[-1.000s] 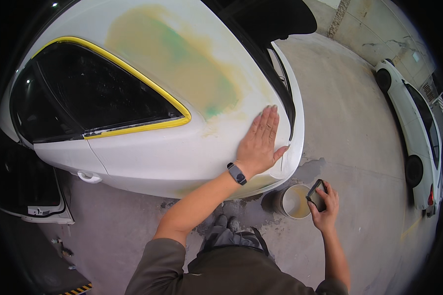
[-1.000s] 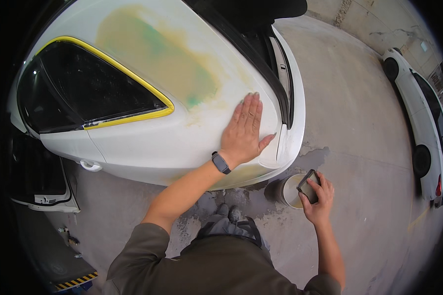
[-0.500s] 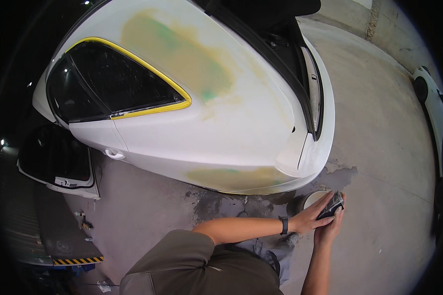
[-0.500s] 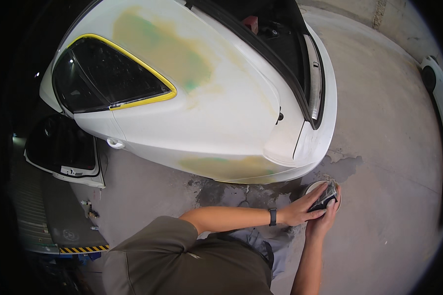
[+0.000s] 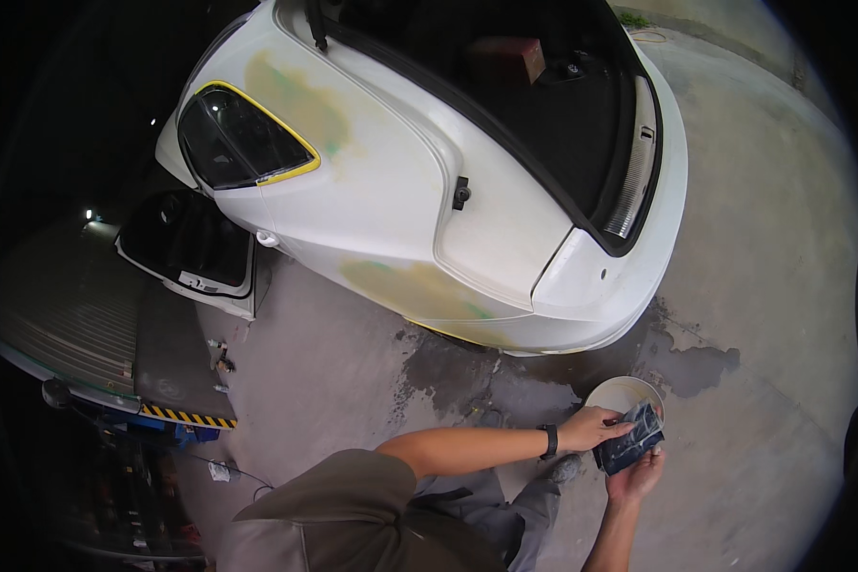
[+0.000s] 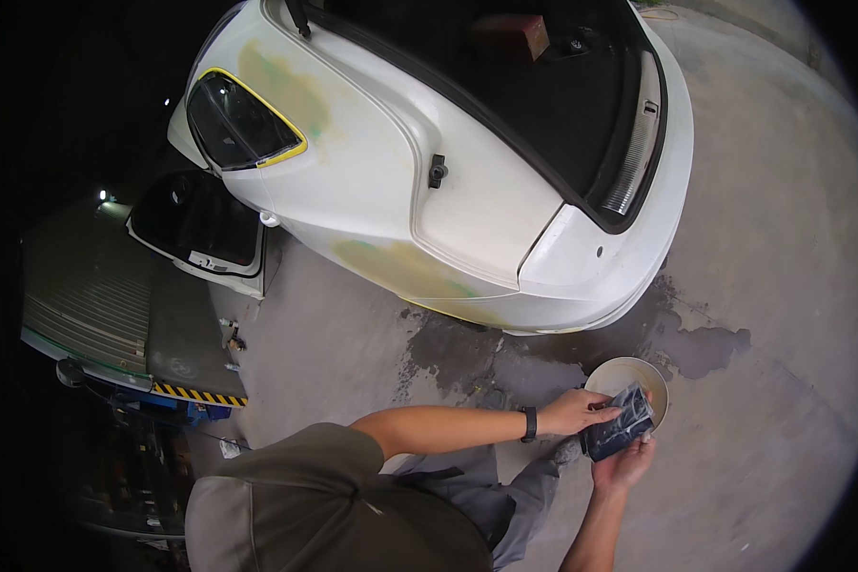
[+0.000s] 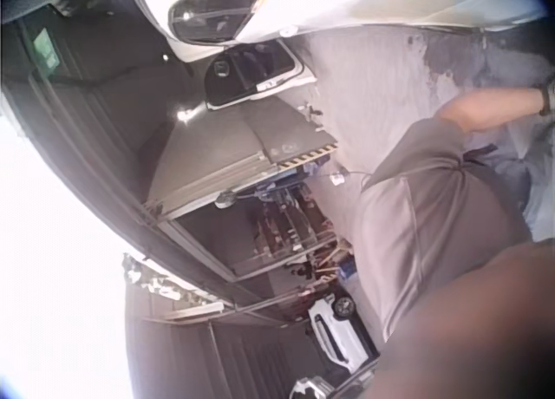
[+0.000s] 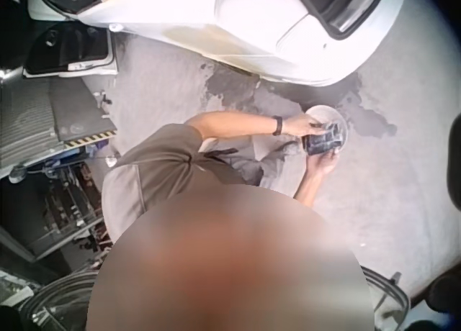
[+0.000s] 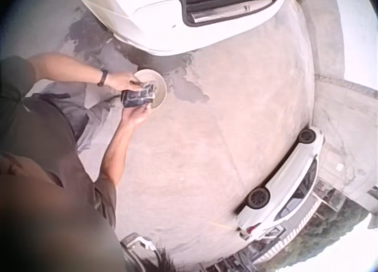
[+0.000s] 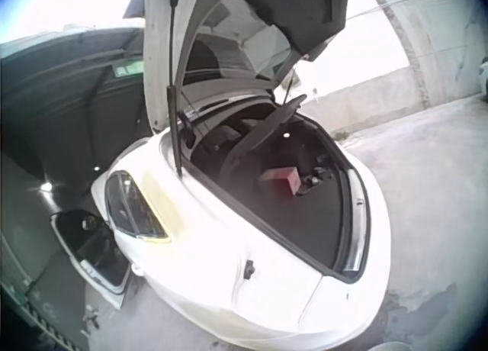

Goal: The person sands the front fender of a white car with a black sanding block, repeatedly dipping it into a bucket of water. They work along the taped window edge and wheel arch, using the left hand to stabilize the panel while sanding with the right.

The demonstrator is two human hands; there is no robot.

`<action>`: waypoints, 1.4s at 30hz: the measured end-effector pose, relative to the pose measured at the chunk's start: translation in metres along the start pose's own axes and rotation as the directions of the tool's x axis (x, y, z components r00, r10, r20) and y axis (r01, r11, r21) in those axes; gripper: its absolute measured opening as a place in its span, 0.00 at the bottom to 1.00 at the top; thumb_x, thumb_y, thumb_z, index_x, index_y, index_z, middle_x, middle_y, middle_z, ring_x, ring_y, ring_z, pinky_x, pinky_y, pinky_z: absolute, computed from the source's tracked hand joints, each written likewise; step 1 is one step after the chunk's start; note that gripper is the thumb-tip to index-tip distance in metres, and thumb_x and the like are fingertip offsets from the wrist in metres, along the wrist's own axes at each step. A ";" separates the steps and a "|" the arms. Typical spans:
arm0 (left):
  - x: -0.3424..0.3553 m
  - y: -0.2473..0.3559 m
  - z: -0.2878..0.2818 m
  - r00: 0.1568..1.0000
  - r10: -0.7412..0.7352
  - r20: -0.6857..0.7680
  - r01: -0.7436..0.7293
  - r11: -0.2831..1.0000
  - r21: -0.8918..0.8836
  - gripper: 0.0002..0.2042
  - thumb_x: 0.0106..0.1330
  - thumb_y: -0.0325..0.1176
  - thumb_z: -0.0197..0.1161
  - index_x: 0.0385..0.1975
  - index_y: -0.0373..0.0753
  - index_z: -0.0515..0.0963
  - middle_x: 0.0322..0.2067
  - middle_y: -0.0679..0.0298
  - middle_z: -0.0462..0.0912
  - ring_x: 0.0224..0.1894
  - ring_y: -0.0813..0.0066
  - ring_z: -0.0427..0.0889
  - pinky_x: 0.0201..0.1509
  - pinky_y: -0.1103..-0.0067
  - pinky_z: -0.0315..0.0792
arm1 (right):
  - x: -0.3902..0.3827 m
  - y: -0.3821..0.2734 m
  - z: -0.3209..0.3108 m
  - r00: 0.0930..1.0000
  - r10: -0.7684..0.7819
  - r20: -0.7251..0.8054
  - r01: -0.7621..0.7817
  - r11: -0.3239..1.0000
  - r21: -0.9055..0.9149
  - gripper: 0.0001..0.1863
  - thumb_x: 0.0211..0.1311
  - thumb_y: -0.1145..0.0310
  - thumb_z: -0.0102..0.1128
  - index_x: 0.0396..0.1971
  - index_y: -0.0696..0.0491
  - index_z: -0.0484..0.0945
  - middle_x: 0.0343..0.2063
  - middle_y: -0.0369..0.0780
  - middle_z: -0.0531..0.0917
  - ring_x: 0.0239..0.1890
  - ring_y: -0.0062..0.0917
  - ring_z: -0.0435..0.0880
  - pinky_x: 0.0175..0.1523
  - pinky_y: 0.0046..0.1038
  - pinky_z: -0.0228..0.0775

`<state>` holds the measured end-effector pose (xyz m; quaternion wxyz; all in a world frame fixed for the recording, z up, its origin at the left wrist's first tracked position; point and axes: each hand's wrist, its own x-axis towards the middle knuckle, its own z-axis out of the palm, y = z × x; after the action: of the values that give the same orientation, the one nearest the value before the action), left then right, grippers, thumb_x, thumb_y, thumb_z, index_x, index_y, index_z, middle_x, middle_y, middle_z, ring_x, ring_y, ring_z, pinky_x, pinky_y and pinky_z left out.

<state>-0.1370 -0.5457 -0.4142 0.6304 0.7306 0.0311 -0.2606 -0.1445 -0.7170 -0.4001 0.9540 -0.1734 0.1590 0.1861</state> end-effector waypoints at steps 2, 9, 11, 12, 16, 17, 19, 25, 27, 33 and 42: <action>-0.002 -0.002 0.020 0.966 0.015 -0.259 0.049 0.970 0.238 0.28 0.79 0.53 0.56 0.66 0.37 0.75 0.53 0.47 0.84 0.55 0.55 0.84 0.58 0.67 0.75 | 0.002 -0.002 -0.009 0.995 0.084 0.059 -0.085 0.996 0.005 0.31 0.78 0.57 0.40 0.78 0.46 0.61 0.70 0.43 0.74 0.71 0.38 0.74 0.76 0.44 0.64; 0.011 0.006 0.036 0.957 -0.274 0.095 0.183 0.316 -0.931 0.29 0.83 0.59 0.44 0.68 0.43 0.73 0.61 0.62 0.80 0.63 0.67 0.80 0.68 0.69 0.72 | 0.014 0.016 -0.023 0.893 -0.355 0.275 0.289 -0.013 -0.957 0.38 0.63 0.72 0.70 0.75 0.48 0.70 0.60 0.47 0.71 0.64 0.39 0.70 0.71 0.36 0.63; 0.014 -0.003 0.023 0.995 -0.023 0.097 0.099 0.180 -0.979 0.27 0.83 0.58 0.45 0.65 0.44 0.74 0.59 0.62 0.82 0.61 0.68 0.81 0.67 0.67 0.75 | 0.016 0.019 -0.028 0.856 -0.316 0.408 0.364 -0.191 -0.912 0.35 0.60 0.72 0.73 0.70 0.50 0.76 0.59 0.51 0.75 0.61 0.46 0.74 0.67 0.40 0.67; 0.016 -0.011 0.019 0.983 -0.114 0.141 0.163 0.217 -0.962 0.25 0.83 0.55 0.46 0.64 0.44 0.75 0.59 0.63 0.82 0.61 0.68 0.81 0.66 0.67 0.75 | 0.017 0.019 -0.032 0.835 -0.297 0.464 0.385 -0.288 -0.877 0.32 0.61 0.71 0.73 0.68 0.52 0.78 0.59 0.52 0.76 0.61 0.48 0.75 0.66 0.42 0.69; 0.022 -0.065 0.025 0.987 0.016 0.158 0.153 0.182 -0.971 0.19 0.82 0.47 0.51 0.62 0.43 0.74 0.57 0.65 0.82 0.58 0.71 0.82 0.65 0.69 0.75 | 0.024 0.017 -0.050 0.840 -0.401 0.367 0.298 -0.224 -0.928 0.29 0.70 0.72 0.63 0.70 0.55 0.73 0.52 0.49 0.84 0.52 0.38 0.85 0.61 0.32 0.73; 0.028 -0.082 0.029 0.992 -0.056 0.110 0.121 0.246 -0.962 0.19 0.83 0.46 0.48 0.62 0.43 0.75 0.56 0.65 0.83 0.60 0.72 0.81 0.65 0.68 0.76 | 0.029 0.015 -0.055 0.853 -0.469 0.230 0.207 -0.100 -0.973 0.28 0.73 0.71 0.61 0.71 0.55 0.71 0.51 0.47 0.85 0.51 0.35 0.85 0.60 0.30 0.73; 0.038 -0.118 0.023 0.995 -0.048 0.091 0.101 0.292 -0.951 0.17 0.82 0.40 0.52 0.62 0.39 0.73 0.57 0.62 0.81 0.60 0.68 0.81 0.67 0.69 0.74 | 0.044 0.006 -0.069 0.867 -0.486 -0.109 -0.004 0.211 -0.977 0.27 0.79 0.69 0.54 0.74 0.54 0.66 0.51 0.43 0.85 0.50 0.27 0.85 0.58 0.25 0.72; 0.047 -0.178 -0.027 0.858 0.501 -0.117 -0.428 0.821 0.379 0.16 0.79 0.24 0.51 0.63 0.29 0.68 0.61 0.45 0.76 0.61 0.53 0.79 0.66 0.67 0.73 | 0.076 -0.015 -0.109 0.811 -0.522 -0.265 0.216 0.687 -0.693 0.26 0.84 0.60 0.47 0.76 0.49 0.63 0.61 0.36 0.78 0.57 0.21 0.78 0.64 0.27 0.71; 0.048 -0.173 -0.026 0.940 0.333 -0.074 -0.315 0.930 0.190 0.18 0.79 0.25 0.48 0.66 0.28 0.66 0.64 0.41 0.73 0.64 0.46 0.76 0.70 0.64 0.69 | 0.080 -0.006 -0.118 0.883 -0.360 -0.303 0.062 0.727 -0.683 0.31 0.81 0.56 0.55 0.76 0.49 0.61 0.59 0.37 0.78 0.58 0.22 0.78 0.65 0.27 0.70; 0.072 -0.141 0.048 0.993 0.113 -0.033 -0.107 0.743 -0.661 0.33 0.84 0.41 0.41 0.81 0.29 0.42 0.82 0.45 0.38 0.84 0.59 0.44 0.84 0.70 0.43 | 0.102 0.040 -0.150 0.970 -0.235 -0.056 0.065 0.477 -0.876 0.38 0.75 0.59 0.63 0.78 0.52 0.58 0.63 0.41 0.74 0.63 0.26 0.73 0.70 0.28 0.62; 0.132 -0.194 0.084 0.929 0.236 -0.286 -0.175 0.959 0.223 0.29 0.82 0.41 0.51 0.81 0.51 0.56 0.80 0.38 0.41 0.79 0.33 0.49 0.79 0.56 0.53 | 0.139 0.047 -0.220 0.983 -0.132 -0.131 0.064 0.903 -0.425 0.34 0.84 0.47 0.35 0.80 0.51 0.56 0.69 0.43 0.73 0.68 0.30 0.74 0.73 0.34 0.66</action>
<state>-0.1239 -0.6225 -0.6509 0.5676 0.8192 0.0271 -0.0771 -0.0939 -0.7203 -0.6600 0.8871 -0.3960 0.1809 0.1533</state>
